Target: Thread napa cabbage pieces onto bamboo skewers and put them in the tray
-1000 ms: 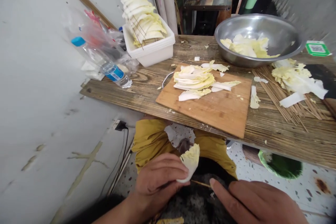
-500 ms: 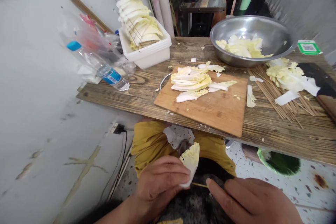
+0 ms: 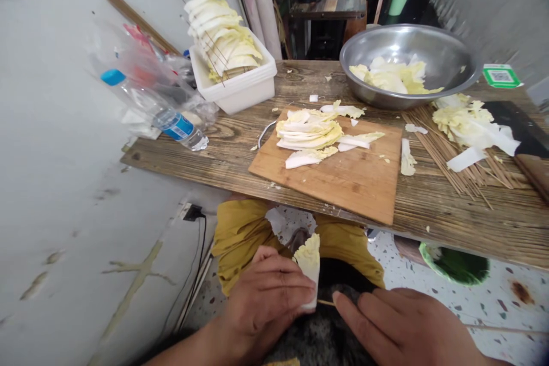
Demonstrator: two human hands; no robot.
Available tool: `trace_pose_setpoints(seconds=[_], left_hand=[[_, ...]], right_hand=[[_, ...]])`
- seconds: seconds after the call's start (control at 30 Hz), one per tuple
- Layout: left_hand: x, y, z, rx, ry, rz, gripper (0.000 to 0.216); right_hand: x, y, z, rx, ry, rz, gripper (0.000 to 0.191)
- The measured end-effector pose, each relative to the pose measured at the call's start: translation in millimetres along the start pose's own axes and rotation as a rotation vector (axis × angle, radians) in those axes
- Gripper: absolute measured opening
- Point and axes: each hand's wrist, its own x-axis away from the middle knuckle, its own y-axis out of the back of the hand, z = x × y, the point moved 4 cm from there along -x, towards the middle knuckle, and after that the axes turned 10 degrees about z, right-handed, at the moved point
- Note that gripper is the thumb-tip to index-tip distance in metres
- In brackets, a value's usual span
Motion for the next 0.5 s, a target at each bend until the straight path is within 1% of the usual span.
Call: trace_pose_setpoints(seconds=[0.23, 0.4, 0.5], left_hand=[[-8, 2, -4, -0.059, 0.018, -0.031, 0.010], [-7, 2, -5, -0.088, 0.024, -0.022, 0.009], [-8, 1, -6, -0.102, 0.020, -0.026, 0.006]], right_hand=[[-6, -3, -1, 0.020, -0.062, -0.047, 0.037], [-8, -4, 1, 0.026, -0.027, -0.041, 0.038], [-12, -6, 2, 0.004, -0.002, -0.016, 0.040]])
